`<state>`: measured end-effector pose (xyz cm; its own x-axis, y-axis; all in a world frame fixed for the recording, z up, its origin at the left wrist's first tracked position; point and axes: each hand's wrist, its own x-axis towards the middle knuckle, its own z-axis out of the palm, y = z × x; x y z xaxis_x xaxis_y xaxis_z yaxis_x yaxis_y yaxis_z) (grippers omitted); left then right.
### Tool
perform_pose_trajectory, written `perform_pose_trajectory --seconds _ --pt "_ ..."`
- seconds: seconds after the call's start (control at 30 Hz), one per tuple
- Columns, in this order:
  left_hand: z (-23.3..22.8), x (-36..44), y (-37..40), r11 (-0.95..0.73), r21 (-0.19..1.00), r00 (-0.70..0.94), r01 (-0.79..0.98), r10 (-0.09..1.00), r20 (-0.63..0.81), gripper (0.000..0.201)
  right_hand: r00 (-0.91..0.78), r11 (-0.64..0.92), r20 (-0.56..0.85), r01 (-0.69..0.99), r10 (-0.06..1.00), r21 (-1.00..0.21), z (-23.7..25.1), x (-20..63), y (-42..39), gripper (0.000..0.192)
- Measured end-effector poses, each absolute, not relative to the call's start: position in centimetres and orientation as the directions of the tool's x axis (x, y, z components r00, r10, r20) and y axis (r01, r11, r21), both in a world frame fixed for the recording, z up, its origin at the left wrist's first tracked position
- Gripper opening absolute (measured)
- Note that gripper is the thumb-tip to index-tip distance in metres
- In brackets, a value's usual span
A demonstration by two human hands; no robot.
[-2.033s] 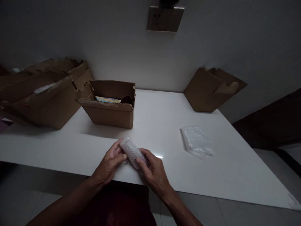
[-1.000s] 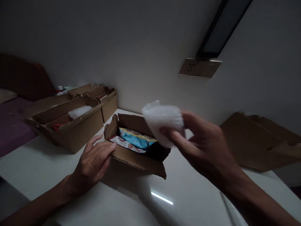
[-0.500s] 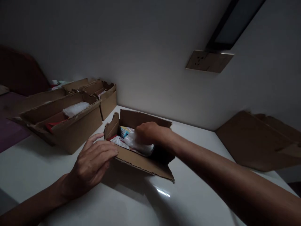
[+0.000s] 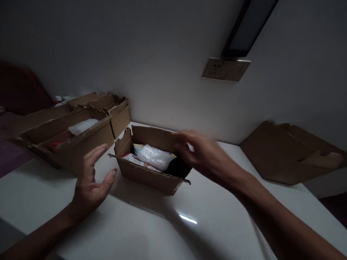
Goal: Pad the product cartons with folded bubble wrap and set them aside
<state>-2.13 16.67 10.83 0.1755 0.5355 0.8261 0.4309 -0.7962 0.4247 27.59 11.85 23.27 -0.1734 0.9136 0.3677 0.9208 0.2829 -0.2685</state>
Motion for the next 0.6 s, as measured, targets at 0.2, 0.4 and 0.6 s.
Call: perform_pose_trajectory --seconds 0.2,0.4,0.6 --pt "5.5 -3.7 18.3 -0.422 0.858 0.247 0.293 0.900 0.359 0.063 0.295 -0.006 0.397 0.809 0.869 -0.588 14.4 30.4 4.1 0.045" --pt "5.9 0.7 20.0 -0.174 0.985 0.297 -0.004 0.940 0.167 0.066 0.282 0.027 0.299 0.685 0.911 -0.728 7.6 26.0 8.6 0.052" --pt "7.6 4.9 14.2 -0.252 0.966 0.474 -0.058 0.845 0.249 0.075 0.385 0.018 0.386 0.687 0.838 -0.726 7.1 33.3 3.9 0.047"
